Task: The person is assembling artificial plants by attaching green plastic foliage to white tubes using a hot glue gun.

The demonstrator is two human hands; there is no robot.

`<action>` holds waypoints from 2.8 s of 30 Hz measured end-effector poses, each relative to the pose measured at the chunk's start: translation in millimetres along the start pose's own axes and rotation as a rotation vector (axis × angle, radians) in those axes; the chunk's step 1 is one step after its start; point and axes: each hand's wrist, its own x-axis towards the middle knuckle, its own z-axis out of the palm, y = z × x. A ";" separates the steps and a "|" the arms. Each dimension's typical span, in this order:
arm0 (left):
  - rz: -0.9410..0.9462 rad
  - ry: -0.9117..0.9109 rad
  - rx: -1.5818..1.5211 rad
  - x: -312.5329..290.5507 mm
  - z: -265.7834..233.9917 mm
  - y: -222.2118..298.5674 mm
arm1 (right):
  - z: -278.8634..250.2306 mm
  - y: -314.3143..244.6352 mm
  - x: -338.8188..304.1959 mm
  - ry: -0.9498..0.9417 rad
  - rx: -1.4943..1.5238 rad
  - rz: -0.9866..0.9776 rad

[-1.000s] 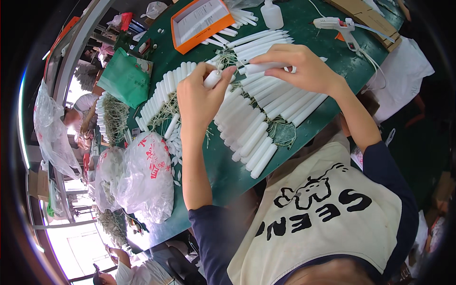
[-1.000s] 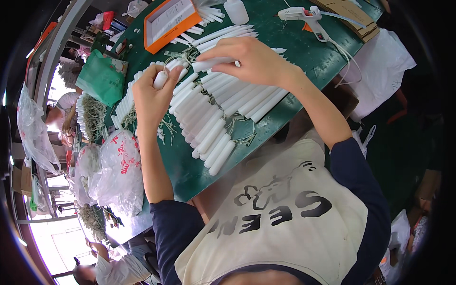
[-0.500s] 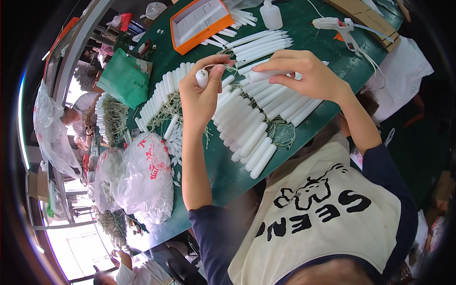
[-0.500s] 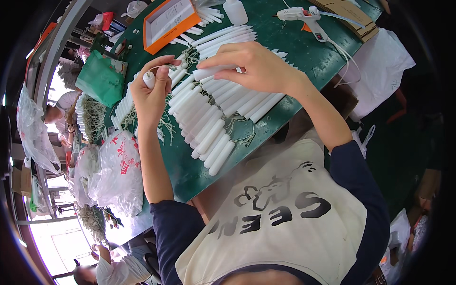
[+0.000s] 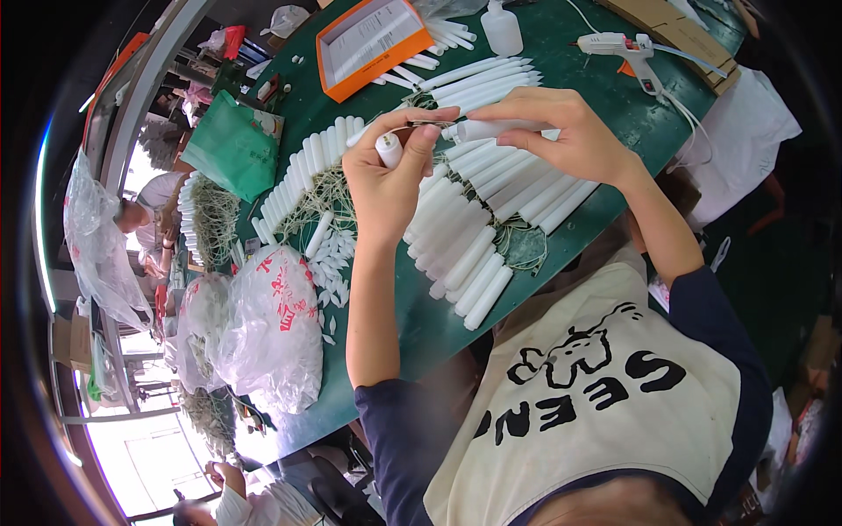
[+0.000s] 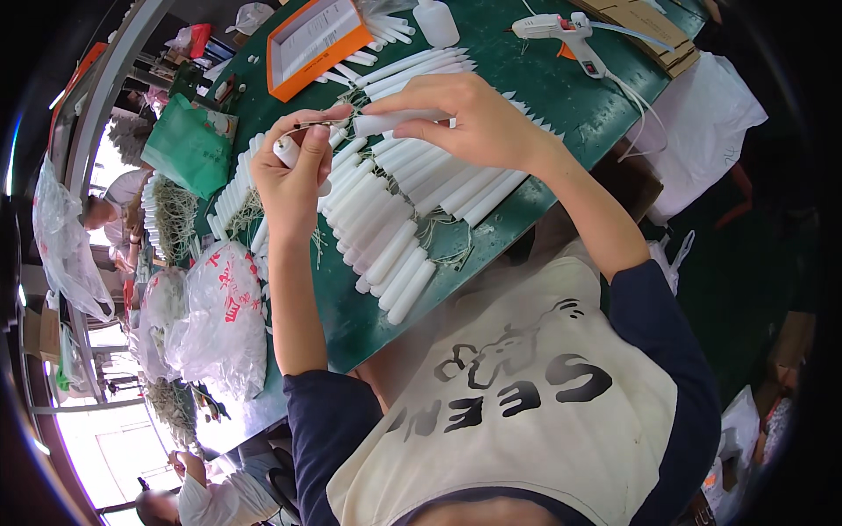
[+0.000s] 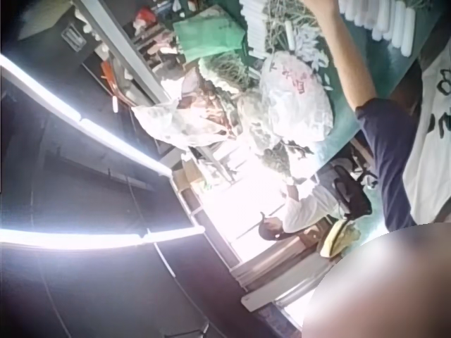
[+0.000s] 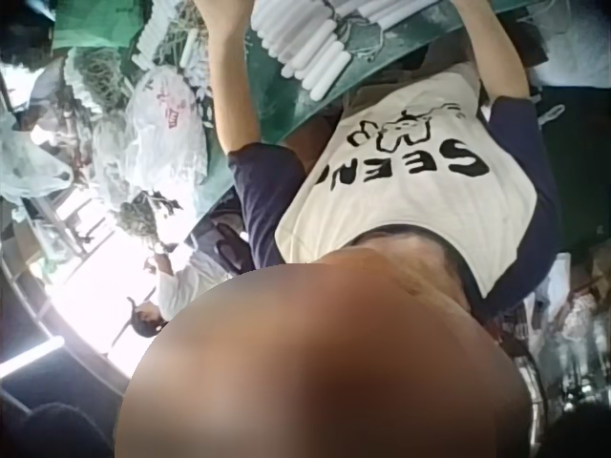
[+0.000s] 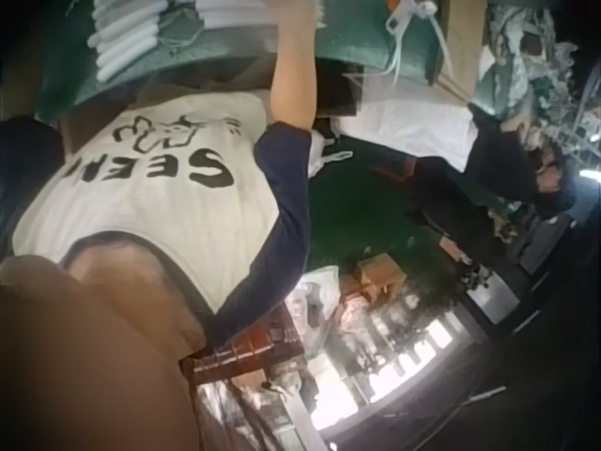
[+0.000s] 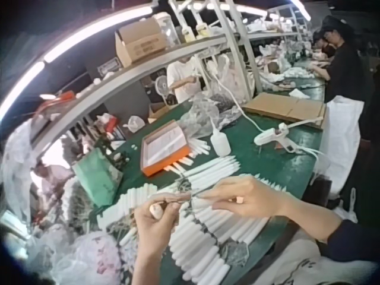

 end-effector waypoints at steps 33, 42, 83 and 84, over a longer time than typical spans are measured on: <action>0.390 0.261 0.393 -10.5 18.1 -24.7 | -3.3 -8.9 -2.1 0.039 0.142 0.113; 0.281 0.028 0.217 -11.0 7.5 -22.8 | -4.3 -2.7 -2.8 0.042 -0.006 0.020; -0.136 -0.229 0.872 -7.5 -58.2 -72.6 | 36.4 81.8 19.8 -0.365 -0.246 0.058; -0.117 -0.224 0.876 -4.7 -58.8 -69.3 | 35.2 82.4 21.1 -0.366 -0.248 0.060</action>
